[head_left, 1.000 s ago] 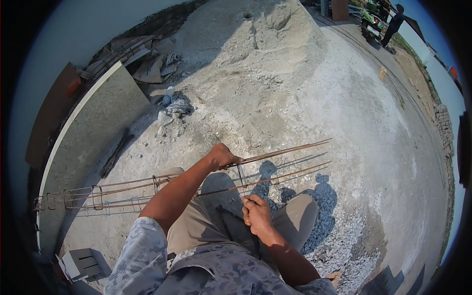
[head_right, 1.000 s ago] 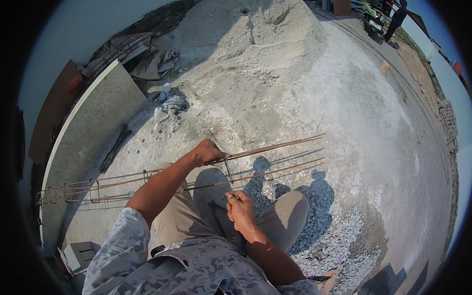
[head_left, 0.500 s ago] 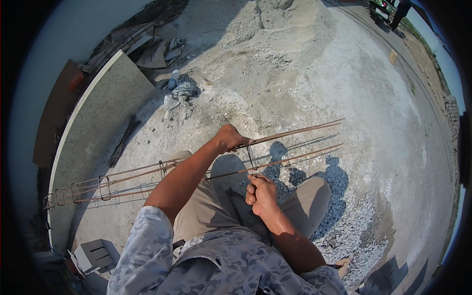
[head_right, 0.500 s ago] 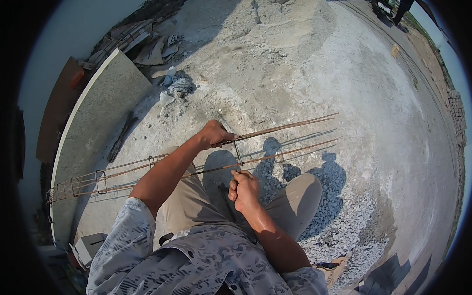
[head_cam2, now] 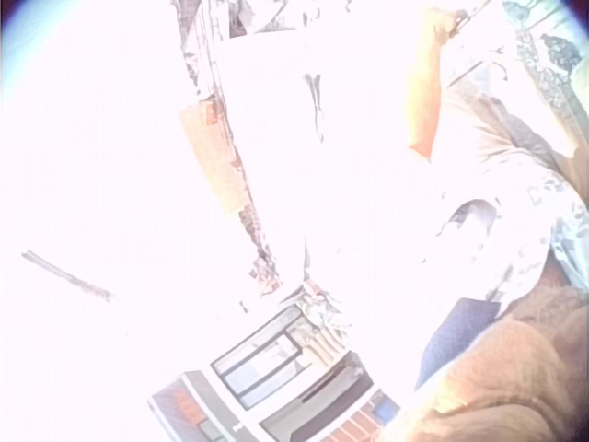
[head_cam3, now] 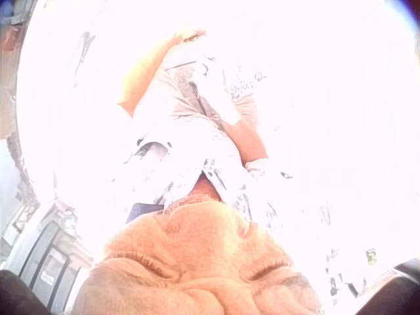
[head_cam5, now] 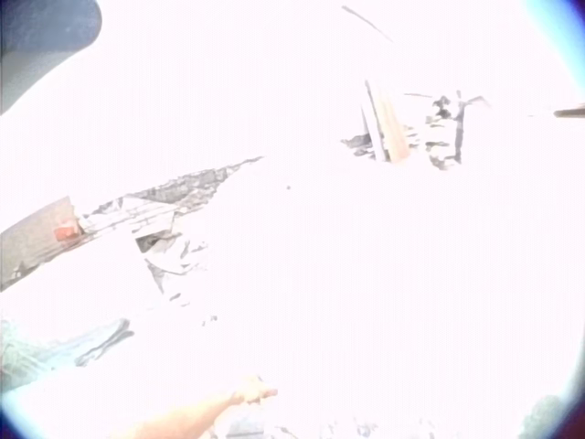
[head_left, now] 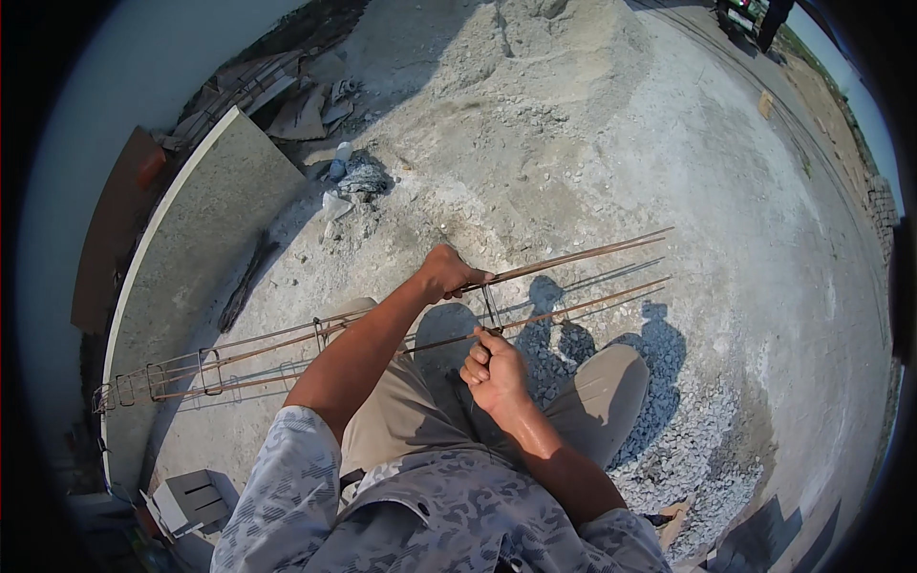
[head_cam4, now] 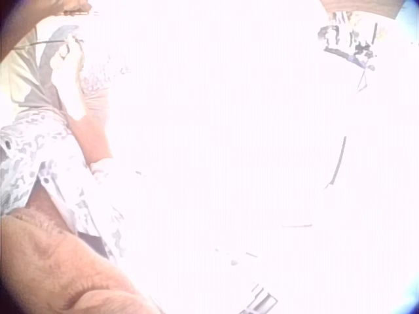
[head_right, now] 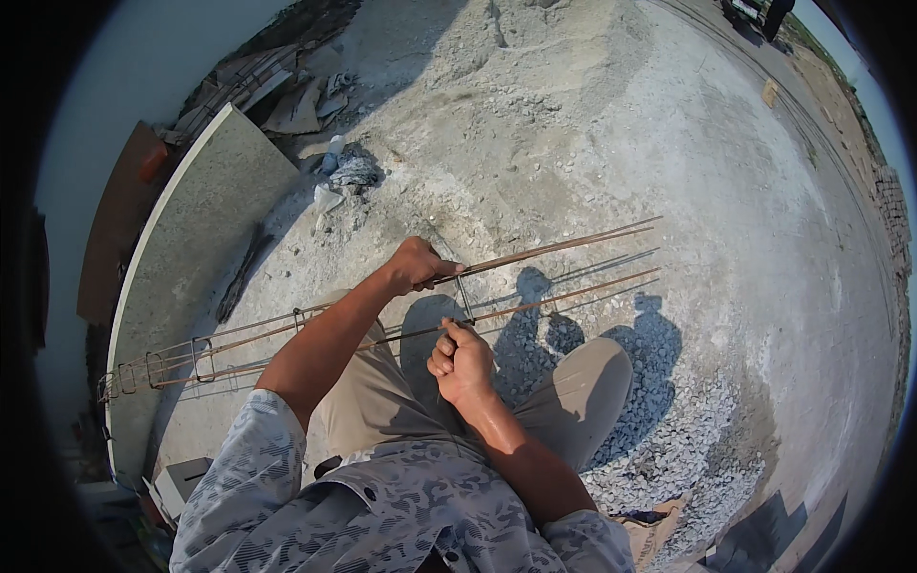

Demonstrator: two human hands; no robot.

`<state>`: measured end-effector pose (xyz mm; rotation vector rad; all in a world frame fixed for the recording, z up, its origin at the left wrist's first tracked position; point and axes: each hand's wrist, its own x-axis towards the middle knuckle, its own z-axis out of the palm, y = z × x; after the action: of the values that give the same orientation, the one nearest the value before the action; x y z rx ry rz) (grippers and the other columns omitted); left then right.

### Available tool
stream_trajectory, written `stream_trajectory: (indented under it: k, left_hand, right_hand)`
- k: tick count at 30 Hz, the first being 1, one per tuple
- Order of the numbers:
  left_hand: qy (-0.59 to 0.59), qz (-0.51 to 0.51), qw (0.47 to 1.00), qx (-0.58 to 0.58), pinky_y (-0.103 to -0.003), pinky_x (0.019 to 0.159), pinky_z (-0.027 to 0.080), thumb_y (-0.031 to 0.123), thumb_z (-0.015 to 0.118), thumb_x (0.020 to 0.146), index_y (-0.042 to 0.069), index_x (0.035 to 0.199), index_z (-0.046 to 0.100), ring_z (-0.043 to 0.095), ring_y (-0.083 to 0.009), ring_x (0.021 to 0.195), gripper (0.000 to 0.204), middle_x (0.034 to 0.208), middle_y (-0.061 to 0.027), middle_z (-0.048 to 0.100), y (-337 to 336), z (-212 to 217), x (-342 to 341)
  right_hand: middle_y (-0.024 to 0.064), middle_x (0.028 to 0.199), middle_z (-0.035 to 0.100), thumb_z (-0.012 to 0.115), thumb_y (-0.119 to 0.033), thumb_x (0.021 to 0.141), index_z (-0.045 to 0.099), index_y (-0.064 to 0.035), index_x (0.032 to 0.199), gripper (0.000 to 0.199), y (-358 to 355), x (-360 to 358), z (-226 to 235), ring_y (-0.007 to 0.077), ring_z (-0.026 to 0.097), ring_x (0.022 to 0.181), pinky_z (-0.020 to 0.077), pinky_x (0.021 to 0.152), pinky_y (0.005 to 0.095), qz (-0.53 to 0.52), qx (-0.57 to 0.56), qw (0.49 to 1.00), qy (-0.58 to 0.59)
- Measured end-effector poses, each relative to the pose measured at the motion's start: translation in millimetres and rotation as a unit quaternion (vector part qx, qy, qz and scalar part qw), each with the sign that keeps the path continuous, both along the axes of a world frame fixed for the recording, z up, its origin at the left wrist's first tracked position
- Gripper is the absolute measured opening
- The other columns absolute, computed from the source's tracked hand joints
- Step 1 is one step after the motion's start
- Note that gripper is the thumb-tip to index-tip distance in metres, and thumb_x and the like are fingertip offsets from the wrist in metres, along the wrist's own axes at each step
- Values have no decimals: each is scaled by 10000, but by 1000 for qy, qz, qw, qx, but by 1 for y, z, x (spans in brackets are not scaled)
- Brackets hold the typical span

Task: The person separates tie wire from a bundle and fastens the steel rebar cage using the wire and pincers.

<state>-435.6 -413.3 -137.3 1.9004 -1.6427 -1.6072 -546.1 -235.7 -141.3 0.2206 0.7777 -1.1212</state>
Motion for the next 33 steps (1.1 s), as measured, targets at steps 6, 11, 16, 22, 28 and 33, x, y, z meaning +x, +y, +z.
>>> stream_trajectory:
  k: [6, 11, 16, 22, 28, 33]
  left_hand:
    - [-2, 8, 999, -32, -310, 389, 371, 264, 905, 703, -30, 620, 660, 501, -141, 419, 391, 549, -95, 608, 3, -13, -2]
    - [-10, 19, 996, -84, -306, 469, 440, 238, 896, 700, -54, 698, 701, 568, -136, 509, 351, 611, -84, 652, 10, -17, -6]
    - [-14, 44, 993, -104, -357, 638, 522, 218, 874, 660, -13, 735, 725, 639, -206, 632, 285, 689, -126, 688, 12, -27, -11]
    - [51, 88, 987, -127, -339, 590, 488, 120, 824, 668, -5, 689, 680, 599, -168, 602, 192, 649, -93, 659, 18, -27, -15]
    - [150, 107, 975, -126, -323, 538, 437, 100, 799, 707, -6, 681, 663, 560, -143, 566, 175, 624, -78, 636, 34, -23, -20]
    - [107, 78, 978, -164, -317, 533, 436, 118, 818, 715, -10, 686, 652, 560, -136, 568, 211, 623, -73, 636, 40, -17, -13]
  right_hand:
    - [-26, 598, 417, 489, -208, 1032, 589, -122, 1007, 135, -3, 6, -3, 111, 340, 413, 289, 430, 291, -12, -39, 998, -52]
    - [-27, 590, 440, 520, -174, 1019, 595, -108, 1013, 100, -6, -1, -1, 109, 358, 405, 319, 420, 299, 36, -51, 998, -3]
    - [22, 643, 531, 633, -150, 960, 656, -2, 944, 151, -24, -22, -6, 106, 467, 487, 408, 491, 342, 134, -240, 796, 539]
    - [199, 787, 684, 645, -180, 902, 698, -49, 946, 149, -104, -88, 61, 419, 664, 798, 491, 672, 499, 269, -261, 468, 801]
    - [218, 842, 700, 658, -155, 845, 726, -38, 890, 143, -151, -98, -3, 408, 684, 857, 527, 763, 496, 215, -327, 367, 844]
    - [224, 952, 715, 661, -191, 796, 758, -46, 882, 195, -161, -87, 3, 393, 694, 914, 527, 851, 488, 421, -268, 362, 787]
